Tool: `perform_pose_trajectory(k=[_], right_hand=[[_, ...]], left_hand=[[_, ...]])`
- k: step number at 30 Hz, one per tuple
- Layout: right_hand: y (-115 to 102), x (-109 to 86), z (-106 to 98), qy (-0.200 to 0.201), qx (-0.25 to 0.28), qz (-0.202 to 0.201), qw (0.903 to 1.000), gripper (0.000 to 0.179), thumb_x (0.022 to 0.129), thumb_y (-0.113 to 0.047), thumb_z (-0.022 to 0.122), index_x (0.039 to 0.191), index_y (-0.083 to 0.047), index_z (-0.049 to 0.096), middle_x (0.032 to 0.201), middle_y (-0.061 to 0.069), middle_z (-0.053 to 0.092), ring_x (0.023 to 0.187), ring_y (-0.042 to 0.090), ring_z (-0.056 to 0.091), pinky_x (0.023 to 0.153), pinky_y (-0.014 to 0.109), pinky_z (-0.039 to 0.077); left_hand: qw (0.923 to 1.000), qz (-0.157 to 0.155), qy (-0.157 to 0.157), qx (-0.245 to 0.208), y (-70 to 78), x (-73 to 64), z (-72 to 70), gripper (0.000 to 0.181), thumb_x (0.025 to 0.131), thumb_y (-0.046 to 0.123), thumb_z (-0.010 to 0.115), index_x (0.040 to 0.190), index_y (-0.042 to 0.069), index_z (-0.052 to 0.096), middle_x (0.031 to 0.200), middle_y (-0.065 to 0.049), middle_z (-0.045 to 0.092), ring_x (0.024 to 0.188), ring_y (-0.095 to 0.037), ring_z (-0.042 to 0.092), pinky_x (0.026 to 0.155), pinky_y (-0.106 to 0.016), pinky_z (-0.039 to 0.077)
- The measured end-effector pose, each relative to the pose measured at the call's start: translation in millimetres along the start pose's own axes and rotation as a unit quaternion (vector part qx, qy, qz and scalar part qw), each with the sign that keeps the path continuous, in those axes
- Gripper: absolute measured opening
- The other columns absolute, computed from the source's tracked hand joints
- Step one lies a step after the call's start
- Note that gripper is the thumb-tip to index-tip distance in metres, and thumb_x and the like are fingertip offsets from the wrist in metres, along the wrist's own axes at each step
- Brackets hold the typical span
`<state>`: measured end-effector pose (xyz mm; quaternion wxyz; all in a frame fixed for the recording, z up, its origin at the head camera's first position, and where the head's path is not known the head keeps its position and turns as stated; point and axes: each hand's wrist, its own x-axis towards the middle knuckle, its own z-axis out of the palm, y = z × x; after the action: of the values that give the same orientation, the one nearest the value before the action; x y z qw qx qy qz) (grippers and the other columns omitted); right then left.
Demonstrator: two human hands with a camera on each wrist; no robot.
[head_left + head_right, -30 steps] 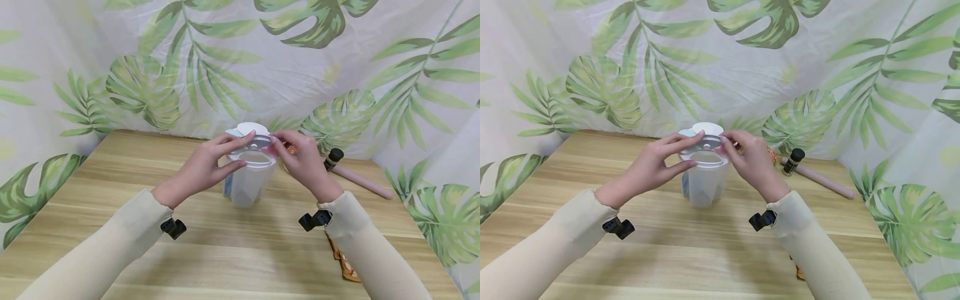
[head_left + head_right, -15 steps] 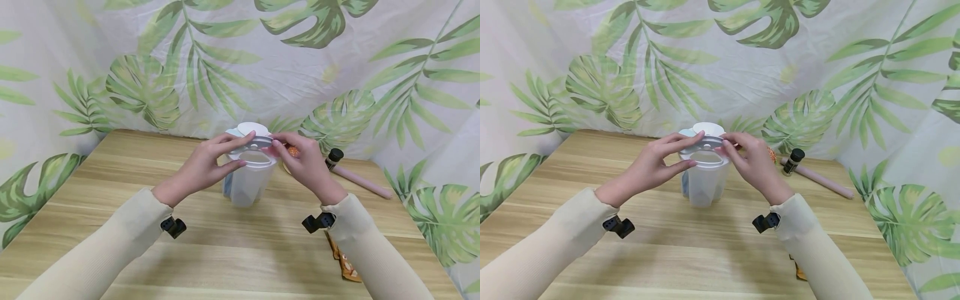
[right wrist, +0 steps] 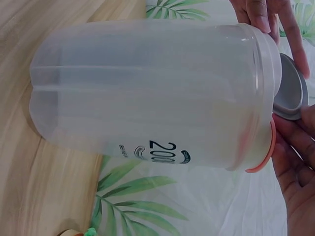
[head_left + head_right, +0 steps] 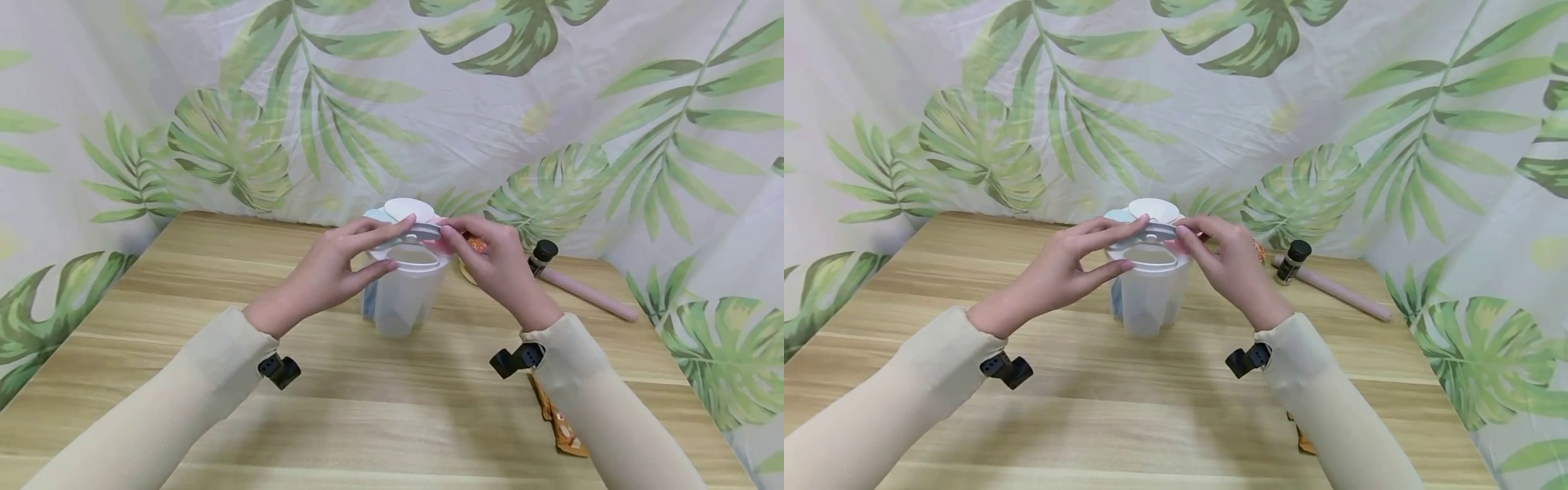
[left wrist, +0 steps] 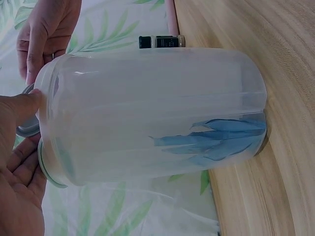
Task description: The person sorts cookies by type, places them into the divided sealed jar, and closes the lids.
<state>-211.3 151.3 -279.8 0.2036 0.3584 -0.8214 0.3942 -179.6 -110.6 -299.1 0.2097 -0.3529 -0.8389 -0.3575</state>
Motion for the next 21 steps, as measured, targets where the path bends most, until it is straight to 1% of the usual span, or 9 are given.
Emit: perform_pose_trajectory(k=[2, 6, 10, 13, 17, 21], right_hand=[[-0.2, 1.6, 1.2, 0.004, -0.007, 0.007, 0.9999, 0.015, 0.101, -0.008, 0.069, 0.109, 0.000, 0.078, 0.098, 0.013, 0.080, 0.084, 0.017, 0.071, 0.076, 0.010, 0.053], [-1.9, 3.6, 2.2, 0.007, -0.015, 0.018, 0.9997, 0.015, 0.102, -0.010, 0.069, 0.107, 0.001, 0.078, 0.095, 0.013, 0.080, 0.081, 0.017, 0.071, 0.074, 0.013, 0.054], [-3.4, 4.7, 3.4, 0.009, -0.018, 0.027, 0.9994, 0.016, 0.102, -0.011, 0.068, 0.106, 0.001, 0.078, 0.093, 0.014, 0.080, 0.079, 0.019, 0.071, 0.072, 0.016, 0.054], [-3.8, 4.6, 3.9, 0.012, -0.016, 0.034, 0.9992, 0.016, 0.102, -0.011, 0.068, 0.106, 0.001, 0.078, 0.093, 0.014, 0.079, 0.079, 0.019, 0.070, 0.071, 0.015, 0.053], [-4.5, 4.4, 3.8, 0.016, -0.010, 0.036, 0.9992, 0.015, 0.102, -0.010, 0.069, 0.105, 0.001, 0.078, 0.093, 0.013, 0.080, 0.079, 0.017, 0.070, 0.071, 0.011, 0.052], [-4.8, 4.9, 4.3, 0.018, -0.007, 0.034, 0.9992, 0.015, 0.102, -0.010, 0.069, 0.105, 0.001, 0.079, 0.093, 0.014, 0.079, 0.078, 0.016, 0.069, 0.071, 0.011, 0.052]], left_hand=[[1.0000, 0.000, -0.002, 0.002, -0.3, -0.5, -0.7, 0.061, 0.095, 0.014, 0.079, 0.151, 0.017, 0.057, 0.130, -0.015, 0.071, 0.109, -0.029, 0.073, 0.093, -0.045, 0.061], [1.0000, 0.003, -0.007, 0.002, -0.3, -0.6, -1.4, 0.061, 0.094, 0.013, 0.079, 0.152, 0.016, 0.057, 0.134, -0.015, 0.071, 0.114, -0.030, 0.073, 0.097, -0.045, 0.060], [0.9999, 0.007, -0.011, 0.003, -0.2, -0.7, -1.8, 0.060, 0.095, 0.012, 0.078, 0.151, 0.016, 0.057, 0.133, -0.015, 0.071, 0.110, -0.029, 0.073, 0.093, -0.045, 0.061], [0.9998, 0.005, -0.018, 0.005, -0.1, -0.5, -2.1, 0.059, 0.096, 0.014, 0.077, 0.152, 0.017, 0.057, 0.132, -0.014, 0.071, 0.107, -0.028, 0.073, 0.092, -0.044, 0.061], [0.9997, 0.000, -0.025, 0.004, -0.6, -0.4, -2.5, 0.059, 0.097, 0.013, 0.076, 0.152, 0.018, 0.057, 0.132, -0.013, 0.071, 0.108, -0.028, 0.073, 0.091, -0.043, 0.061], [0.9997, -0.001, -0.024, 0.000, -1.2, -1.1, -3.4, 0.058, 0.096, 0.011, 0.076, 0.151, 0.018, 0.058, 0.132, -0.014, 0.070, 0.107, -0.029, 0.073, 0.090, -0.043, 0.061]])
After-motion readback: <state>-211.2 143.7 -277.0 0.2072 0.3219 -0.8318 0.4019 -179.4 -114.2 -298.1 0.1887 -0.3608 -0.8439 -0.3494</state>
